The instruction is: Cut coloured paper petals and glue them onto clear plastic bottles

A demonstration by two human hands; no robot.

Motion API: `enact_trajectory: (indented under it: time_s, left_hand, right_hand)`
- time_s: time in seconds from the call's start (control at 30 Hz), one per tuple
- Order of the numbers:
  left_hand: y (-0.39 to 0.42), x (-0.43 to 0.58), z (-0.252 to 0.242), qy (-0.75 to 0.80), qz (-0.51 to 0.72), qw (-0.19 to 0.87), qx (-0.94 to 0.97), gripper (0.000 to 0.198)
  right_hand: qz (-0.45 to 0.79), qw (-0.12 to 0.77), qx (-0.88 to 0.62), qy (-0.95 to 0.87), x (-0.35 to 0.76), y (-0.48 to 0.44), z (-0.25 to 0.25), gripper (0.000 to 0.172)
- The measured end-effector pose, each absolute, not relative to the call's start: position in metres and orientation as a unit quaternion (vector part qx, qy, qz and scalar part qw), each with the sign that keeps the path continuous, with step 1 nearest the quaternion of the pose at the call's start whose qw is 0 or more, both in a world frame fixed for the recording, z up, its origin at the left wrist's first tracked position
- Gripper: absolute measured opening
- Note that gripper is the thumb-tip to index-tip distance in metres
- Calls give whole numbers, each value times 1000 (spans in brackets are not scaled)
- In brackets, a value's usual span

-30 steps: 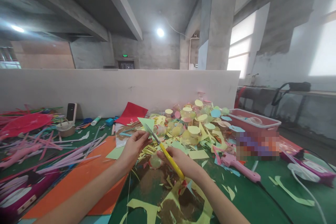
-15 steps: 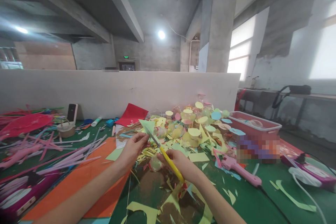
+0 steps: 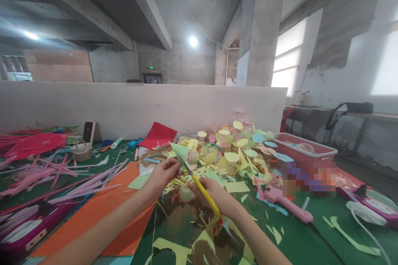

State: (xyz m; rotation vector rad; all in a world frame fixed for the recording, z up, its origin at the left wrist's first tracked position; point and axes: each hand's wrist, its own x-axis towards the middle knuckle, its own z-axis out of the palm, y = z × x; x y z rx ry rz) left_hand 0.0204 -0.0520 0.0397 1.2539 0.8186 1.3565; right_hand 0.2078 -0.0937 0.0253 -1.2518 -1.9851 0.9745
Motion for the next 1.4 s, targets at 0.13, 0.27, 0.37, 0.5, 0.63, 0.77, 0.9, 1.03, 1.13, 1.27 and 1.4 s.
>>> enact_trajectory:
  time_s: [0.13,0.27,0.37,0.5,0.63,0.77,0.9,1.03,1.13,1.27,1.4]
  left_hand:
    - [-51,20,39,345,566,527,531,39]
    - [-52,20,36,348,556,523,544,37]
    - [-53,21,34,353,552,515,553,34]
    - [-53,21,34,360,552,500,562,31]
    - [-53,20,34,365,549,485,574,30]
    - [-56,18,38,375,535,460,601,22]
    - [-62,18,45,383,504,444,634,16]
    - [-64,18,46,391,490,429,650,17]
    - [-61,18,45,395,488,418,657,23]
    - [-56,15,43,397,488,411,660,33]
    - [-53,13,41,397,488,408,662,32]
  right_hand:
    - [377,292,-460,-749,207,-98,28,51]
    - [355,324,-448,-754,208,-103,30,50]
    - [359,326,-452,-749,208,-100,25,49]
    - [347,321,-461,-751,206,-93,19,49]
    - [349,312,-464,-752,205,-91,20,51]
    - [341,316,-441,-767,208,-97,26,49]
    - [325,327,-411,-786,210,-103,30,46]
    - [329,306,-448,-773,206,-100,30,50]
    - [319,297,-476,-764,204,-93,26,49]
    - [299,297,-485,-766,204,-89,22,46]
    - [303,296,-478,-770,205,-95,24,43]
